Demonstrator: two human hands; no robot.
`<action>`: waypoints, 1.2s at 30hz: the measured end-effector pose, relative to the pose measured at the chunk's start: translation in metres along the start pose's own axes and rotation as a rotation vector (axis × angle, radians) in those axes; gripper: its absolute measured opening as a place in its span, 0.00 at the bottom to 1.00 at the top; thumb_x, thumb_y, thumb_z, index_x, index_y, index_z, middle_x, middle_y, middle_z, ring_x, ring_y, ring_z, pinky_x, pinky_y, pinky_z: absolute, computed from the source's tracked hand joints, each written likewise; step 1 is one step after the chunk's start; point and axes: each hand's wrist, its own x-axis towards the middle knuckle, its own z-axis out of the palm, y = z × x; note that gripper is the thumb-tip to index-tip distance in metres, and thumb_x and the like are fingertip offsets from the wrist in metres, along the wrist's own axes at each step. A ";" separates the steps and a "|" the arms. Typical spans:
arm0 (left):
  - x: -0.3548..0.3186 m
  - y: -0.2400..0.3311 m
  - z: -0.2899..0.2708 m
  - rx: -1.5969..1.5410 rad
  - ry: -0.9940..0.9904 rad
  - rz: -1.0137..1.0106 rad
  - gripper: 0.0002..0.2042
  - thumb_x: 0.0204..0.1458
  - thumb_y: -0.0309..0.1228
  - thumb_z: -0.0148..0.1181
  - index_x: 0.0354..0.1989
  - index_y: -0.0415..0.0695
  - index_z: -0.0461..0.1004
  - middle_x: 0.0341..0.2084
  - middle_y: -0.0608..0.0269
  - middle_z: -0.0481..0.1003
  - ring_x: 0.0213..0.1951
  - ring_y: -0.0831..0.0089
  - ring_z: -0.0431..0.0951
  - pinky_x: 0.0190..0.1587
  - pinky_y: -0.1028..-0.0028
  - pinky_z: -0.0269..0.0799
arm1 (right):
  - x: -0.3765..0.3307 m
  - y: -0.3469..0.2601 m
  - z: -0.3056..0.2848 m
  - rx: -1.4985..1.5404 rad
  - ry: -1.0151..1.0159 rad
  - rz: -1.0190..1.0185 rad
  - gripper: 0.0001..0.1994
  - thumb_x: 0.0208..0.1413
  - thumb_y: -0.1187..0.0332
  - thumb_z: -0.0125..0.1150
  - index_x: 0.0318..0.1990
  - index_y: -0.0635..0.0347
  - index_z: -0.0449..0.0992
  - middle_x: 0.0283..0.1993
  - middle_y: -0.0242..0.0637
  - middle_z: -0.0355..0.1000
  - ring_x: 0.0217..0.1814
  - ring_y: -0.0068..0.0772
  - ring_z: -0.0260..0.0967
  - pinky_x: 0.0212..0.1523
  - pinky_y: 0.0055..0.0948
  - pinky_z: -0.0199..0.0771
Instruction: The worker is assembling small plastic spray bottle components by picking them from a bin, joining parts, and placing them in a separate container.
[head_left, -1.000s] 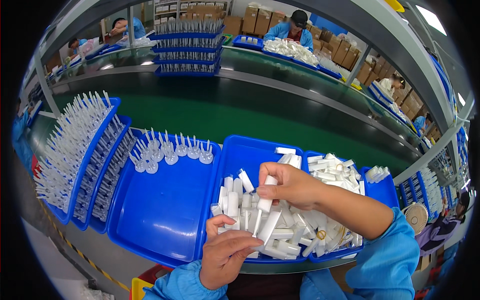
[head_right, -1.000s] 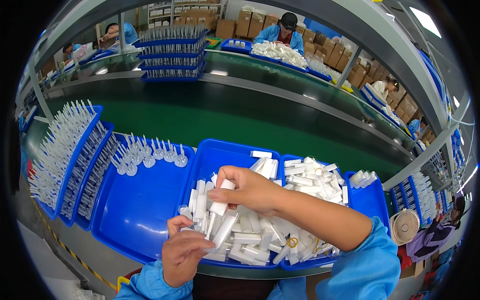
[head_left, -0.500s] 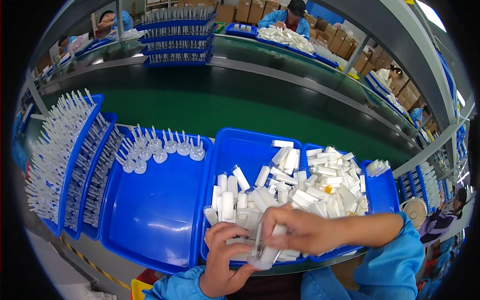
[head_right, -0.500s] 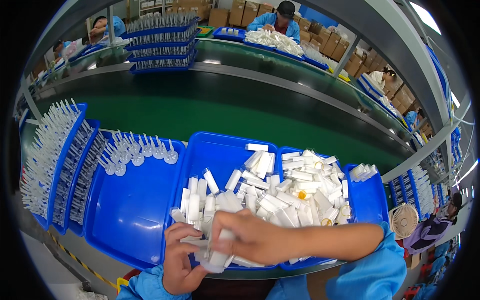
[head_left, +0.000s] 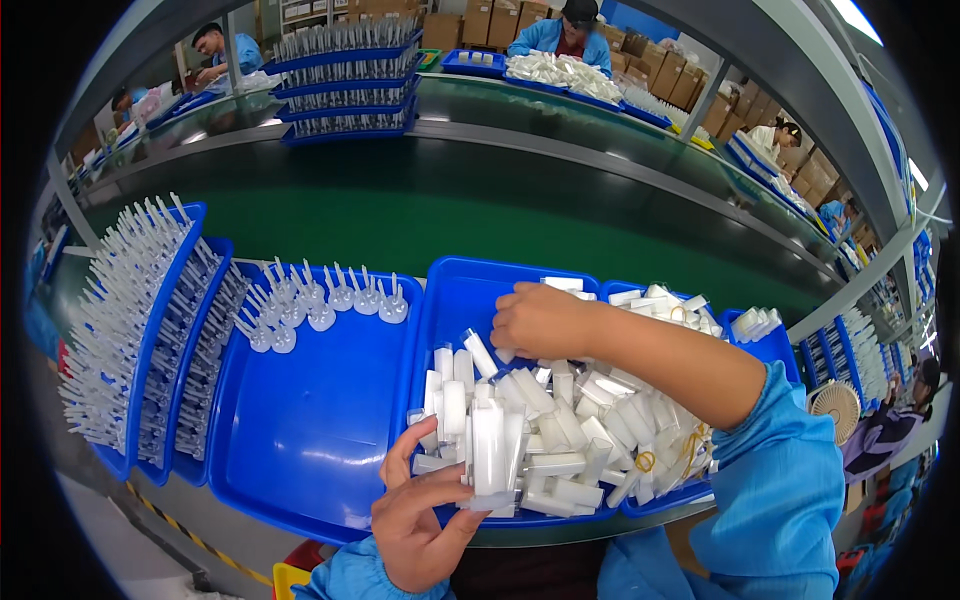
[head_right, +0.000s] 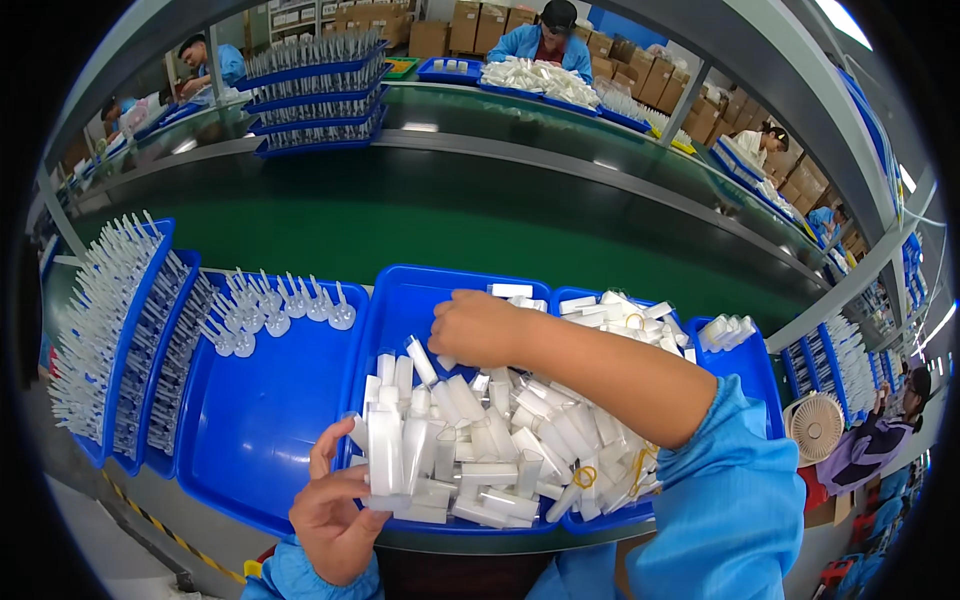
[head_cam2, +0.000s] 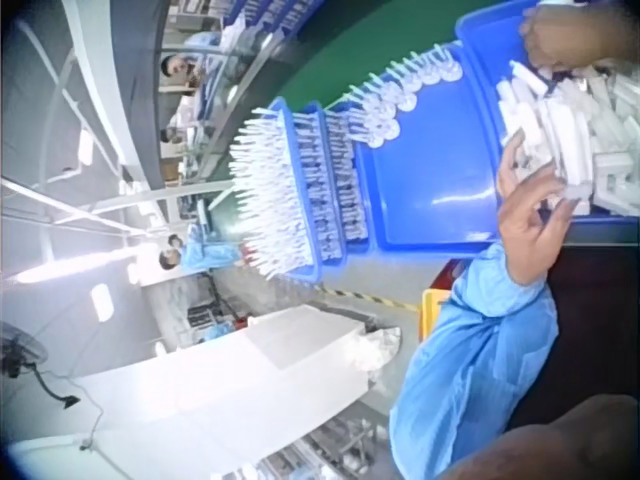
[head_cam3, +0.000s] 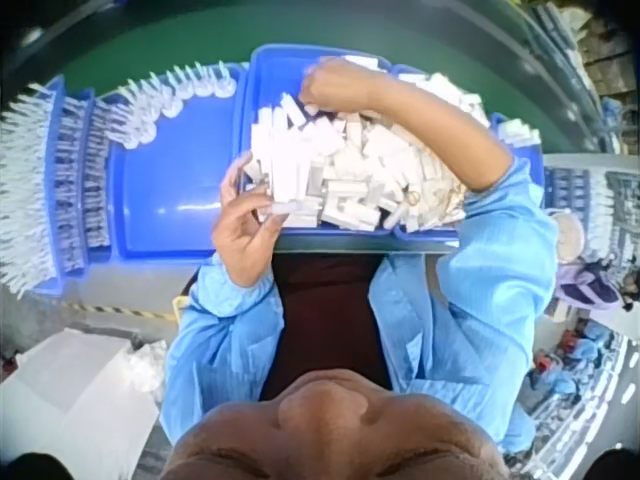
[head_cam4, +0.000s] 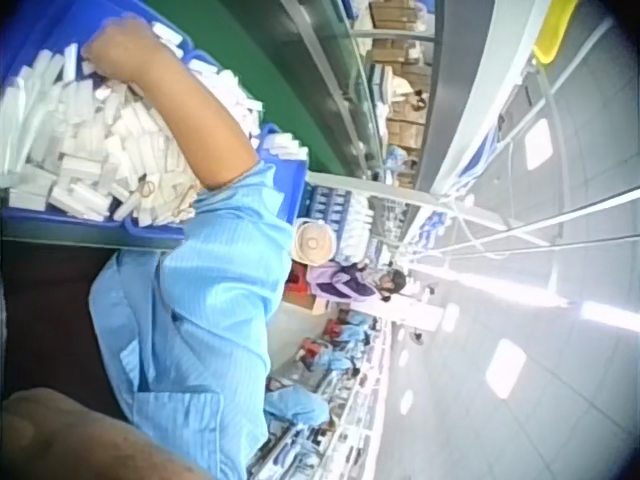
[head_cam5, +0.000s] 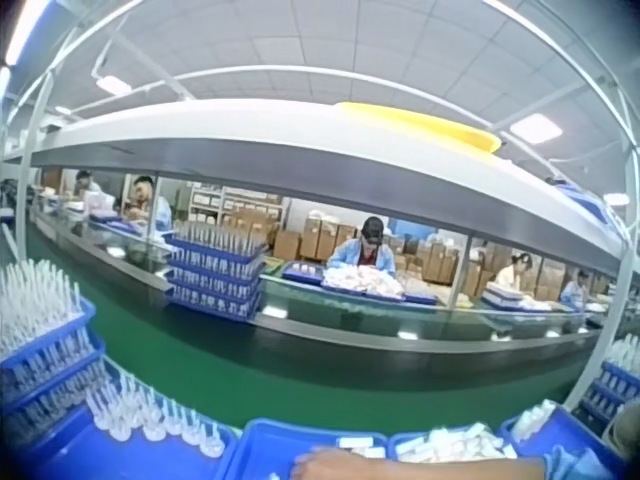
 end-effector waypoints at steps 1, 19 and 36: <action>-0.001 0.000 0.000 -0.007 0.014 0.002 0.10 0.38 0.23 0.65 0.30 0.43 0.72 0.28 0.58 0.78 0.54 0.50 0.60 0.58 0.50 0.44 | 0.003 0.003 0.001 -0.026 0.076 -0.027 0.07 0.38 0.72 0.55 0.29 0.56 0.75 0.29 0.32 0.72 0.41 0.32 0.66 0.41 0.34 0.66; 0.005 0.009 0.003 0.225 -0.072 0.164 0.07 0.40 0.24 0.63 0.29 0.50 0.80 0.24 0.70 0.73 0.35 0.73 0.66 0.48 0.67 0.53 | -0.034 -0.071 -0.056 2.022 0.346 0.397 0.12 0.50 0.67 0.62 0.41 0.59 0.70 0.29 0.27 0.66 0.24 0.13 0.56 0.23 0.14 0.55; 0.001 -0.004 -0.001 0.284 -0.289 0.366 0.07 0.40 0.29 0.62 0.29 0.47 0.73 0.33 0.60 0.71 0.43 0.56 0.65 0.50 0.58 0.54 | -0.062 -0.086 -0.066 1.155 0.173 0.123 0.09 0.55 0.62 0.54 0.33 0.57 0.65 0.30 0.35 0.66 0.31 0.32 0.61 0.37 0.29 0.58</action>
